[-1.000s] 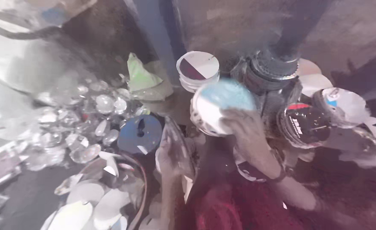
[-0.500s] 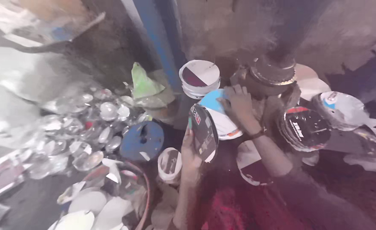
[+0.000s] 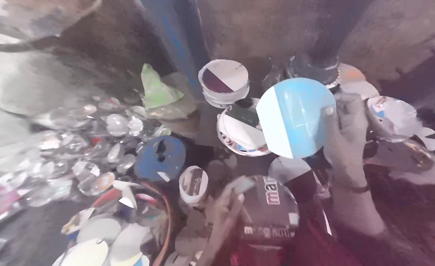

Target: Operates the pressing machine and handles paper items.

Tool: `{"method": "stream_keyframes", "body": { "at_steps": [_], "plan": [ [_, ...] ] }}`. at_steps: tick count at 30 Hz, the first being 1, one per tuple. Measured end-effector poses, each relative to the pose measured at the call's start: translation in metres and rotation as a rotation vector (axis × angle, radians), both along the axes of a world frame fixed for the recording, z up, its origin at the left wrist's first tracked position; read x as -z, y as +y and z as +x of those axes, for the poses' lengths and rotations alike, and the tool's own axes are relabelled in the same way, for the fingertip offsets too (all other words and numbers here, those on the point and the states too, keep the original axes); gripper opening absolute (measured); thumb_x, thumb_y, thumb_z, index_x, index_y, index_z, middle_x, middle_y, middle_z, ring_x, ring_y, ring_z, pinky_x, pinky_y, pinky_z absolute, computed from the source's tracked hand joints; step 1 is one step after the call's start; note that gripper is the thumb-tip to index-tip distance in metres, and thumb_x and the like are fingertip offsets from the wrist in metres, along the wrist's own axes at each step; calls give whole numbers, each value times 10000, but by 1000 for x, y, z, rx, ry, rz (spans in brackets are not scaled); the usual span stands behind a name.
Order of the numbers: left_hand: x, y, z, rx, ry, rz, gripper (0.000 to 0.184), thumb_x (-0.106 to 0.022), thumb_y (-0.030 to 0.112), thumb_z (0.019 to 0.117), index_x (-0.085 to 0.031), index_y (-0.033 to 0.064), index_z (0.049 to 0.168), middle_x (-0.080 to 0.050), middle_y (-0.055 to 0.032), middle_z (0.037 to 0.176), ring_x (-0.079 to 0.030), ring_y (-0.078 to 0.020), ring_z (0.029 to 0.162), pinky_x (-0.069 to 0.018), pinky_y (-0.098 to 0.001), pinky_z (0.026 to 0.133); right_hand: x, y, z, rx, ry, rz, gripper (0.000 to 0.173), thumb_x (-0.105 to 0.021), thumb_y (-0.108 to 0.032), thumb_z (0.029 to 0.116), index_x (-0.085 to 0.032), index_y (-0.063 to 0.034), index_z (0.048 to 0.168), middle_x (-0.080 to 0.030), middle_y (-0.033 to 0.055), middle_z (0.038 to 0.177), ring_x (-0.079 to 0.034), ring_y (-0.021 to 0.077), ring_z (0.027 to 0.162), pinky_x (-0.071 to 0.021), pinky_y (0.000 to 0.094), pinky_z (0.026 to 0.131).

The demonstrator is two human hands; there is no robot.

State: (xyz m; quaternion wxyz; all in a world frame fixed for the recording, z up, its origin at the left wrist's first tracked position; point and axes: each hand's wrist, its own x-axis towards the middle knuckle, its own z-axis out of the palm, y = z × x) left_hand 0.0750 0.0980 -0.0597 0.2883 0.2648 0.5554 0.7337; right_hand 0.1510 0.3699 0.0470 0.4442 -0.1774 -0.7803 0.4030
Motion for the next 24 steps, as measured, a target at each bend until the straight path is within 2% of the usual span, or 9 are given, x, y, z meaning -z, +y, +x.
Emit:
{"method": "stream_keyframes", "body": {
  "at_steps": [1, 6, 9, 14, 17, 19, 20, 22, 24],
  "plan": [
    [6, -3, 11, 41, -9, -1, 389, -531, 111, 1016, -551, 41, 1399, -664, 35, 1277, -658, 5, 958, -565, -192, 811, 4, -6, 7, -1, 24, -37, 279, -471, -103, 1057, -476, -56, 1332, -638, -58, 1113, -652, -30, 894, -581, 180, 764],
    [20, -18, 41, 102, -54, 65, 345, -539, 253, 1044, -615, 195, 1375, -641, 68, 1356, -609, -58, 1204, -498, -261, 1036, 27, -39, 42, -80, 52, -207, 544, -536, 22, 993, -384, 0, 1514, -626, 16, 1338, -682, 36, 1023, -602, 223, 863],
    [14, -28, 42, 116, -229, 78, 284, -583, 252, 1017, -661, 267, 1289, -676, 100, 1258, -628, -40, 1134, -517, -252, 986, 37, -55, 62, -90, -76, -317, 541, -616, 10, 965, -455, -37, 1479, -691, -23, 1238, -705, 23, 945, -618, 208, 789],
    [6, -36, 45, 107, -340, 46, 260, -597, 260, 1002, -660, 294, 1252, -678, 101, 1203, -635, -32, 1078, -534, -236, 932, 63, -78, 92, -132, -330, -377, 361, -672, -51, 893, -623, -76, 1250, -727, -78, 1001, -662, -45, 785, -570, 154, 683],
    [4, -35, 48, 117, -367, 43, 274, -594, 233, 1004, -656, 294, 1263, -678, 101, 1213, -639, -30, 1077, -537, -233, 931, 77, -89, 101, -143, -329, -350, 139, -662, -92, 940, -661, -75, 1078, -715, -98, 881, -647, -72, 756, -558, 138, 691],
    [2, -30, 48, 129, -336, 26, 295, -593, 249, 1005, -639, 263, 1296, -673, 99, 1237, -642, -29, 1083, -542, -233, 930, 83, -94, 102, -175, -326, -281, 125, -636, -172, 987, -695, -64, 1010, -709, -64, 874, -639, -58, 788, -547, 149, 721],
    [2, -27, 47, 136, -266, 1, 321, -585, 274, 1008, -612, 227, 1324, -659, 98, 1263, -630, -25, 1105, -532, -236, 948, 82, -96, 102, -257, -358, -259, 232, -568, -235, 1041, -715, -56, 1028, -721, -17, 993, -650, -16, 938, -545, 187, 853],
    [0, -21, 45, 159, -71, -56, 424, -526, 280, 1038, -513, 52, 1396, -598, 47, 1359, -577, -22, 1197, -489, -243, 1026, 73, -96, 99, -523, -441, -376, 527, -327, -369, 1118, -677, -4, 1264, -618, 101, 1376, -534, 118, 1309, -417, 310, 1124],
    [-2, -15, 44, 171, 62, -96, 499, -475, 221, 1057, -421, -106, 1431, -531, -67, 1456, -529, -41, 1281, -447, -242, 1087, 67, -90, 96, -731, -452, -641, 679, -198, -484, 1109, -483, 7, 1482, -507, 84, 1519, -462, 99, 1402, -385, 293, 1179]
  ]
}}
